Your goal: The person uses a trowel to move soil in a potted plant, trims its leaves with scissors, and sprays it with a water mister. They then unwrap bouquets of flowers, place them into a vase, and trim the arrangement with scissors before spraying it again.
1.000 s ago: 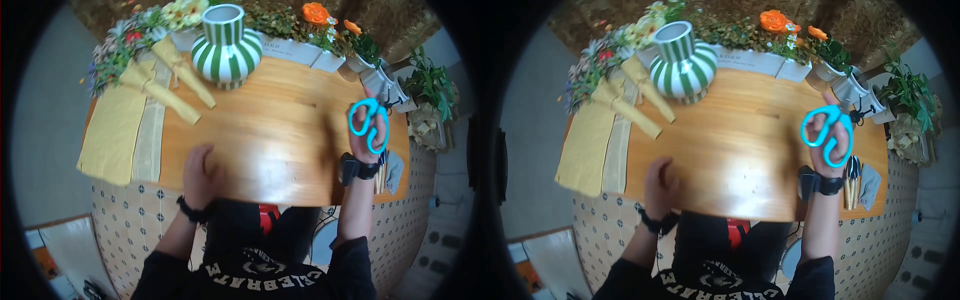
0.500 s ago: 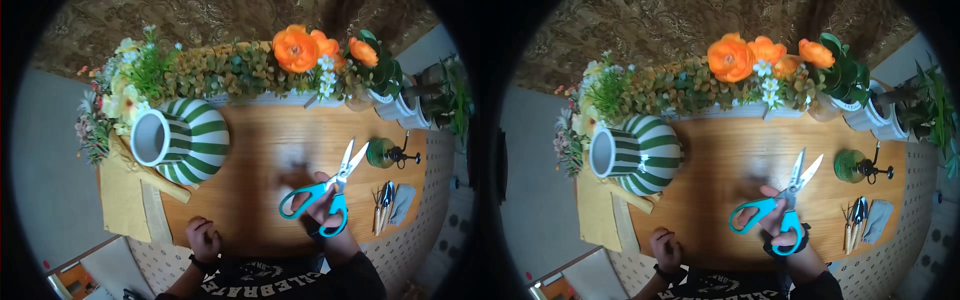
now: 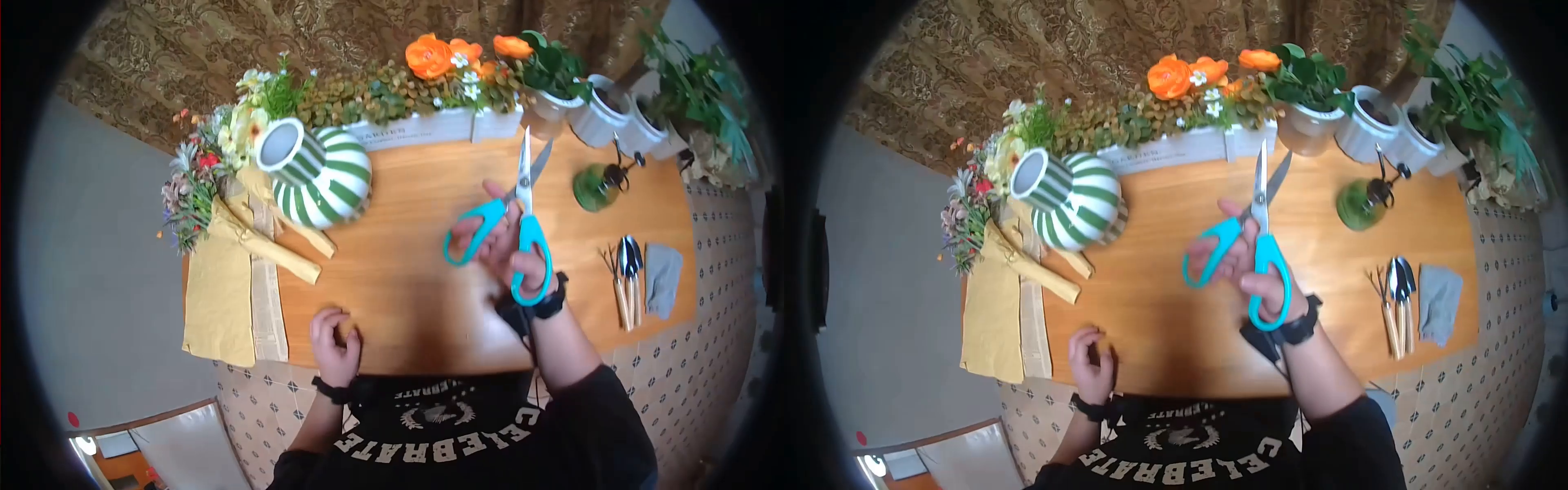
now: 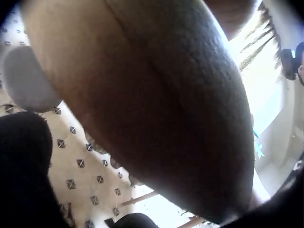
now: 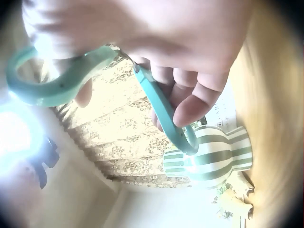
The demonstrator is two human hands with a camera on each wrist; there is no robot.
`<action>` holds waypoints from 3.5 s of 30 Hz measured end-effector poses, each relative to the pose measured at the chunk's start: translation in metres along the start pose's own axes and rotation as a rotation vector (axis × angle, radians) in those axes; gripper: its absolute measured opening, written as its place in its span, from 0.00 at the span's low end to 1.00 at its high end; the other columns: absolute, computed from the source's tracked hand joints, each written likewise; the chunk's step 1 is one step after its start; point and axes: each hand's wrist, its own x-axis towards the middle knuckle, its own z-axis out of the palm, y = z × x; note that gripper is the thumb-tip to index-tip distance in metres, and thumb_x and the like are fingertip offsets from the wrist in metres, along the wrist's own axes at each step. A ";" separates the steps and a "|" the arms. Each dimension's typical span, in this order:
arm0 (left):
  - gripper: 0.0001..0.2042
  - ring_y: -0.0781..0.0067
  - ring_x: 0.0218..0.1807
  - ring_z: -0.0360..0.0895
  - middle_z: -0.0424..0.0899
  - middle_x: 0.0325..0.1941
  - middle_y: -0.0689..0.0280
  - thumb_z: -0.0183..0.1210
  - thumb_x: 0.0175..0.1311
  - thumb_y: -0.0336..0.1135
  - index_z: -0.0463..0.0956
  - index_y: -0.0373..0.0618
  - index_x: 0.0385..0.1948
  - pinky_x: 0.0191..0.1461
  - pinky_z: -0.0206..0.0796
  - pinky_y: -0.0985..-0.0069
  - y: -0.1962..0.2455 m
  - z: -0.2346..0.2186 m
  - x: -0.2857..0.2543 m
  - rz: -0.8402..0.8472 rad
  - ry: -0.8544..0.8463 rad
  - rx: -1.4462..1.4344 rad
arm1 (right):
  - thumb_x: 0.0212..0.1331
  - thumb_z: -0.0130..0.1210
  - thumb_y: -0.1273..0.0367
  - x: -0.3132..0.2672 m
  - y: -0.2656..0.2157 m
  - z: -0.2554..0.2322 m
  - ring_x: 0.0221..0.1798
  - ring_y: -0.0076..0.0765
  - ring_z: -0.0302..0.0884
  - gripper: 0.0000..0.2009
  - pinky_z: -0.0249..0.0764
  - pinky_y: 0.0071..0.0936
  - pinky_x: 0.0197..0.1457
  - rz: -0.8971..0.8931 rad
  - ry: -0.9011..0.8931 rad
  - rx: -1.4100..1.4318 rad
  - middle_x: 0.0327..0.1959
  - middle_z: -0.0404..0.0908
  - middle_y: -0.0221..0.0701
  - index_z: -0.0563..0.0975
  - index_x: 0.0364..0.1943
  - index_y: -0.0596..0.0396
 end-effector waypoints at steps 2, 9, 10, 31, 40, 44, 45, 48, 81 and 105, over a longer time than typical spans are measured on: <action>0.13 0.50 0.51 0.70 0.75 0.44 0.54 0.59 0.48 0.24 0.73 0.42 0.38 0.58 0.61 0.61 0.001 -0.003 0.002 0.071 0.004 0.076 | 0.43 0.66 0.56 0.005 0.008 0.000 0.52 0.47 0.75 0.51 0.69 0.41 0.56 -0.111 -0.011 -0.060 0.54 0.73 0.46 0.46 0.71 0.47; 0.13 0.53 0.48 0.72 0.76 0.42 0.55 0.60 0.49 0.22 0.73 0.39 0.38 0.54 0.64 0.66 -0.006 -0.002 0.000 0.083 0.116 -0.067 | 0.56 0.58 0.55 0.008 0.003 -0.017 0.53 0.42 0.77 0.41 0.72 0.35 0.55 -0.146 -0.045 -0.289 0.54 0.74 0.50 0.49 0.69 0.55; 0.13 0.54 0.48 0.73 0.76 0.42 0.55 0.60 0.49 0.22 0.73 0.39 0.38 0.54 0.64 0.66 -0.007 -0.005 -0.001 0.073 0.139 -0.103 | 0.57 0.58 0.55 0.009 0.002 -0.014 0.53 0.43 0.77 0.41 0.72 0.35 0.55 -0.156 -0.037 -0.311 0.55 0.74 0.51 0.50 0.69 0.56; 0.16 0.61 0.51 0.74 0.76 0.46 0.58 0.60 0.55 0.31 0.72 0.40 0.45 0.54 0.65 0.70 0.101 0.019 0.134 0.308 0.007 -0.482 | 0.57 0.62 0.65 -0.026 -0.097 0.007 0.34 0.22 0.72 0.28 0.72 0.19 0.36 -0.129 0.568 -1.040 0.34 0.74 0.29 0.65 0.60 0.60; 0.20 0.64 0.55 0.71 0.75 0.50 0.60 0.64 0.55 0.33 0.71 0.41 0.49 0.57 0.64 0.69 0.121 0.072 0.205 0.297 0.005 -0.397 | 0.54 0.61 0.68 0.063 -0.117 0.040 0.45 0.32 0.77 0.29 0.72 0.27 0.49 -0.464 0.550 -1.528 0.45 0.78 0.37 0.65 0.61 0.57; 0.19 0.72 0.51 0.72 0.76 0.49 0.65 0.65 0.54 0.29 0.72 0.44 0.48 0.52 0.64 0.74 0.122 0.048 0.215 0.355 0.131 -0.388 | 0.53 0.60 0.67 0.074 -0.109 0.038 0.44 0.38 0.81 0.27 0.74 0.30 0.48 -0.393 0.598 -1.620 0.43 0.82 0.41 0.68 0.58 0.59; 0.19 0.70 0.48 0.72 0.75 0.46 0.64 0.65 0.52 0.29 0.73 0.42 0.46 0.51 0.64 0.74 0.126 0.033 0.214 0.315 0.179 -0.409 | 0.52 0.59 0.68 0.075 -0.108 0.033 0.43 0.38 0.81 0.26 0.74 0.30 0.47 -0.340 0.567 -1.562 0.41 0.82 0.41 0.69 0.58 0.59; 0.20 0.71 0.48 0.71 0.75 0.47 0.64 0.67 0.50 0.28 0.73 0.41 0.46 0.50 0.63 0.76 0.117 0.004 0.219 0.242 0.343 -0.497 | 0.52 0.57 0.70 0.078 -0.098 0.025 0.39 0.37 0.82 0.24 0.74 0.30 0.45 -0.297 0.559 -1.519 0.37 0.83 0.41 0.71 0.56 0.60; 0.42 0.61 0.47 0.79 0.80 0.46 0.51 0.72 0.45 0.34 0.55 0.33 0.61 0.51 0.70 0.70 0.058 -0.029 0.245 0.030 0.140 -0.325 | 0.59 0.51 0.77 0.082 -0.081 0.057 0.44 0.25 0.77 0.23 0.72 0.22 0.50 -0.234 0.524 -1.417 0.44 0.78 0.36 0.67 0.60 0.60; 0.40 0.63 0.48 0.79 0.79 0.47 0.51 0.75 0.40 0.40 0.62 0.29 0.53 0.50 0.73 0.72 0.060 -0.031 0.218 0.119 0.209 -0.281 | 0.64 0.51 0.74 0.038 -0.119 0.061 0.51 0.26 0.74 0.22 0.69 0.21 0.55 -0.517 0.342 -1.325 0.48 0.77 0.35 0.65 0.62 0.61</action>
